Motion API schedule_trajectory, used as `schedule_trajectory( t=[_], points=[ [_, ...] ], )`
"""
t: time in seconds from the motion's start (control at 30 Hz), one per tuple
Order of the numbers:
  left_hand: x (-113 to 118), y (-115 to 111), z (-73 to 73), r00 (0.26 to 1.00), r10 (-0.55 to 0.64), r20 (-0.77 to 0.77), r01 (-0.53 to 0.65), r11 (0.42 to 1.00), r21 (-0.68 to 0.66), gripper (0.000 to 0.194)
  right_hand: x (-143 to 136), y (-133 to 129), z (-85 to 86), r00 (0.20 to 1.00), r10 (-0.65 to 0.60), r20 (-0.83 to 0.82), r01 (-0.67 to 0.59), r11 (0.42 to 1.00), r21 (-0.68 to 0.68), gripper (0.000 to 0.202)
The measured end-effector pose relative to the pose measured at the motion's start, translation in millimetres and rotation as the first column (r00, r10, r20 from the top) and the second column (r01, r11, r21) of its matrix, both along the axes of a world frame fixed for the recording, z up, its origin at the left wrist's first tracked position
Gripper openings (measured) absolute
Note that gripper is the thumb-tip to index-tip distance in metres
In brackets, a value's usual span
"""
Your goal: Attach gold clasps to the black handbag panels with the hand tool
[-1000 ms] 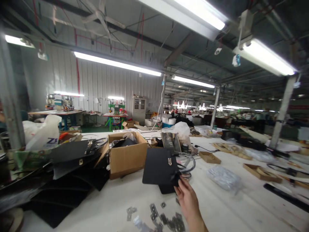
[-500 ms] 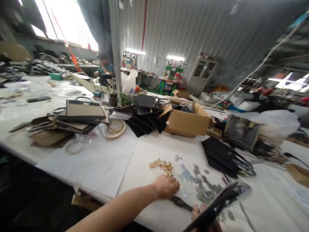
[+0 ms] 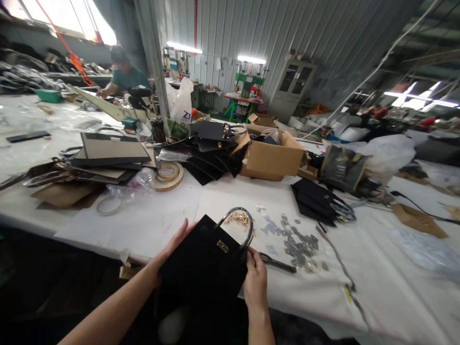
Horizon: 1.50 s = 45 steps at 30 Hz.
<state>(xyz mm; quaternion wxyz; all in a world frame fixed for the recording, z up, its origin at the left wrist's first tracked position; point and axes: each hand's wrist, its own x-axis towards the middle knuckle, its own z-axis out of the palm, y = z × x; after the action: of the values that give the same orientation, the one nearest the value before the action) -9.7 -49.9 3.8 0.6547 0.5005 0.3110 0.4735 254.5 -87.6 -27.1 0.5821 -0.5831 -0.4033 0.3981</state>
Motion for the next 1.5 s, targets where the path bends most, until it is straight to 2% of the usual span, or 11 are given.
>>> schedule_trajectory(
  t=[0.1, 0.17, 0.23, 0.43, 0.63, 0.73, 0.87, 0.97, 1.1, 1.33, 1.5],
  points=[
    [-48.9, -14.2, 8.8, 0.998, -0.01, 0.067, 0.016, 0.996, -0.089, 0.081, -21.8, 13.6, -12.9, 0.995, 0.06, 0.081, -0.057, 0.998, -0.039, 0.042],
    [-69.4, -21.1, 13.8, 0.979, 0.085, -0.185, -0.089, 0.996, -0.015, 0.107, -42.1, 24.5, -17.8, 0.987, 0.077, 0.14, -0.072, 0.996, -0.044, 0.042],
    [-81.3, -23.2, 16.0, 0.851, 0.25, -0.462, -0.219, 0.968, 0.12, 0.116, -65.5, 34.2, -17.4, 0.979, 0.077, 0.19, -0.072, 0.997, -0.036, 0.043],
    [-96.9, -15.6, -2.0, 0.408, 0.552, -0.727, -0.387, 0.826, 0.41, 0.072, -115.8, 41.8, -4.6, 0.96, 0.075, 0.268, -0.116, 0.983, 0.141, 0.042],
    [-93.7, -17.6, -18.0, 0.207, 0.593, -0.778, -0.306, 0.795, 0.524, 0.047, -115.7, 38.3, -6.9, 0.994, -0.07, -0.087, 0.078, 0.993, 0.094, 0.042],
    [-90.8, -17.7, -16.6, 0.192, 0.587, -0.786, -0.3, 0.798, 0.522, 0.043, -107.0, 40.8, -8.4, 0.928, -0.191, -0.32, 0.217, 0.975, 0.047, 0.047],
    [-92.1, -15.8, -17.3, 0.204, 0.589, -0.782, -0.332, 0.793, 0.511, 0.041, -87.1, 40.4, -13.1, 0.877, -0.328, -0.352, 0.367, 0.929, 0.049, 0.049],
    [-93.3, -16.8, -18.5, 0.225, 0.586, -0.778, -0.345, 0.795, 0.499, 0.038, -66.5, 39.8, -16.7, 0.913, -0.356, -0.198, 0.374, 0.925, 0.064, 0.049],
    [-93.5, -19.5, -17.7, 0.253, 0.572, -0.78, -0.332, 0.809, 0.485, 0.033, -51.9, 53.7, -16.2, 0.979, -0.127, 0.159, 0.118, 0.991, 0.062, 0.049],
    [-93.6, -25.0, -17.1, 0.271, 0.574, -0.773, -0.32, 0.811, 0.49, 0.031, -81.6, 82.7, -4.9, 0.745, -0.039, 0.666, -0.018, 0.997, 0.079, 0.038],
    [-91.8, -24.8, -20.1, 0.256, 0.623, -0.739, -0.341, 0.774, 0.534, 0.031, -88.3, 88.2, -3.3, 0.652, -0.043, 0.757, 0.023, 0.999, 0.037, 0.029]
  ],
)
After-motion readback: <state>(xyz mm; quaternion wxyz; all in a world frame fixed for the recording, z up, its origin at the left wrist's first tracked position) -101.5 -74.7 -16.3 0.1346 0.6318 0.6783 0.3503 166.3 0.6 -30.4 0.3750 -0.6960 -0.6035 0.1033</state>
